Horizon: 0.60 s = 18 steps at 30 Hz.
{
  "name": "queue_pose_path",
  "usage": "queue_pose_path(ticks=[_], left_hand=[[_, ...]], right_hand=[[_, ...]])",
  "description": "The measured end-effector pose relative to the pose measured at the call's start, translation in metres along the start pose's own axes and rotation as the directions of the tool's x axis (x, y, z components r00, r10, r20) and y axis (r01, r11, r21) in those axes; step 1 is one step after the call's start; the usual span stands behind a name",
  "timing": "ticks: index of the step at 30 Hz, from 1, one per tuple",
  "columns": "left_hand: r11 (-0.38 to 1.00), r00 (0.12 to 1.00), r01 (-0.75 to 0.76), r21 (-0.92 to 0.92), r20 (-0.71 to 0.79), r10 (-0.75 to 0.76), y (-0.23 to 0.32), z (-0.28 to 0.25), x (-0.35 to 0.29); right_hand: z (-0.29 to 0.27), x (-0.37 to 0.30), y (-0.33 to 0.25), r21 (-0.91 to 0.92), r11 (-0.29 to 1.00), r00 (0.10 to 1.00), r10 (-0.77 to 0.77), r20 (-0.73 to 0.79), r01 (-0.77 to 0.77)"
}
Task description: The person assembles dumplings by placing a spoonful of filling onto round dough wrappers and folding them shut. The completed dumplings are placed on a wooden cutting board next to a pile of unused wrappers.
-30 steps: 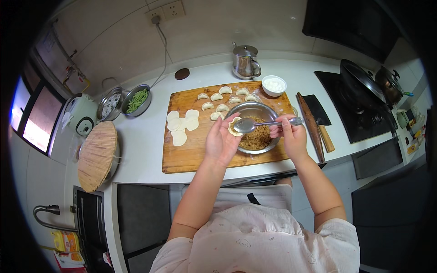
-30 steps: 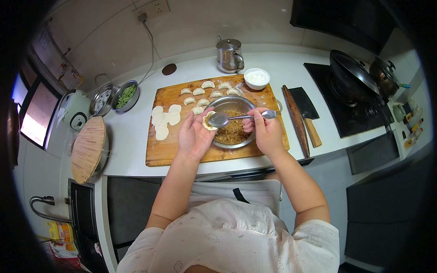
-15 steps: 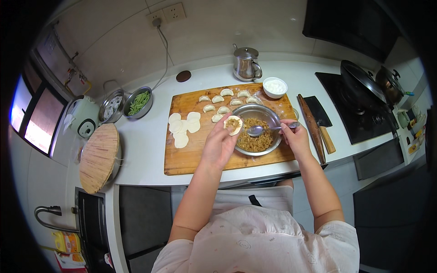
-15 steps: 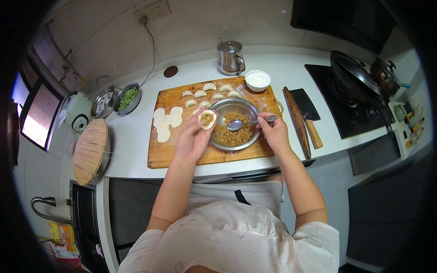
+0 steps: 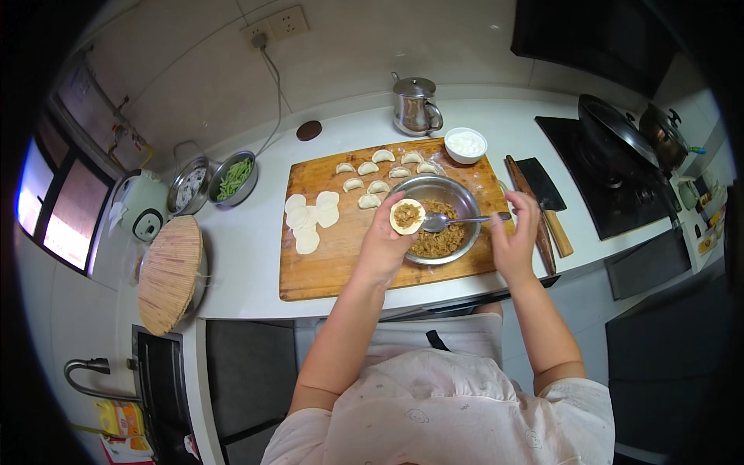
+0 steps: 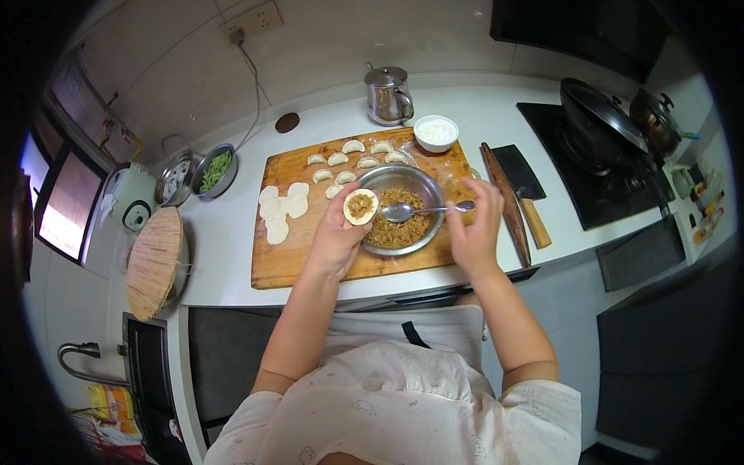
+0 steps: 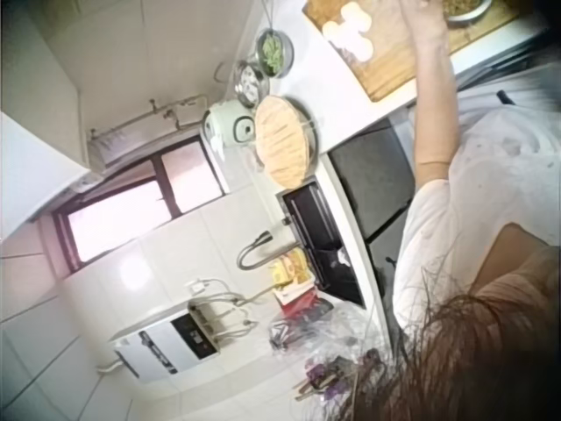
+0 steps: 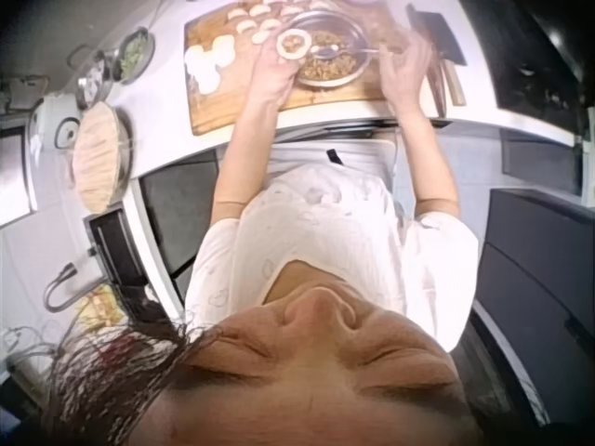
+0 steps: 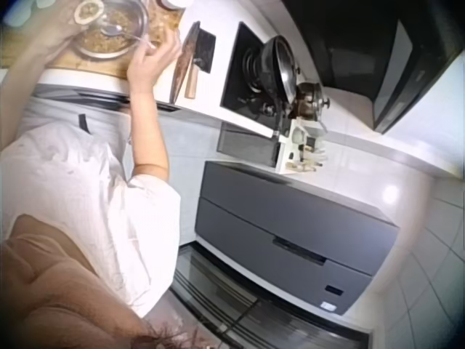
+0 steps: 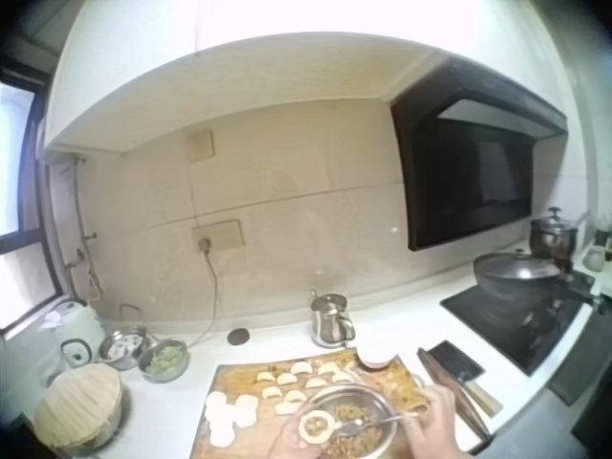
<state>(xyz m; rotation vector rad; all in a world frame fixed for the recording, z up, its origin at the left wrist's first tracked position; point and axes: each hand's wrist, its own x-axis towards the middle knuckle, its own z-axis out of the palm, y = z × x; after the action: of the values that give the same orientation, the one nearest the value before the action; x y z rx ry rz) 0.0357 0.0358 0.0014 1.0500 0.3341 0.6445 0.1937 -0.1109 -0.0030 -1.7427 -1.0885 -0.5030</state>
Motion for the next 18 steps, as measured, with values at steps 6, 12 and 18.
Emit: queue_pose_path(ticks=[6, 12, 18], left_hand=[[0.999, 0.999, -0.007, 0.044, 0.035, 0.006, 0.0, 0.006, -0.002], [0.998, 0.998, 0.015, 0.066, 0.063, -0.02, 0.005, 0.004, -0.008], [0.998, 0.996, 0.025, 0.059, 0.08, -0.03, 0.008, 0.009, -0.014]], right_hand=[[0.019, 0.005, -0.033, 0.291, 0.956, 0.969, -0.035, 0.245, -0.039], [0.033, 0.0, -0.035, 0.571, 0.631, 0.792, 0.115, 0.6, -0.525], [0.037, -0.002, -0.046, 0.638, 0.365, 0.728, 0.216, 0.651, -0.679]])
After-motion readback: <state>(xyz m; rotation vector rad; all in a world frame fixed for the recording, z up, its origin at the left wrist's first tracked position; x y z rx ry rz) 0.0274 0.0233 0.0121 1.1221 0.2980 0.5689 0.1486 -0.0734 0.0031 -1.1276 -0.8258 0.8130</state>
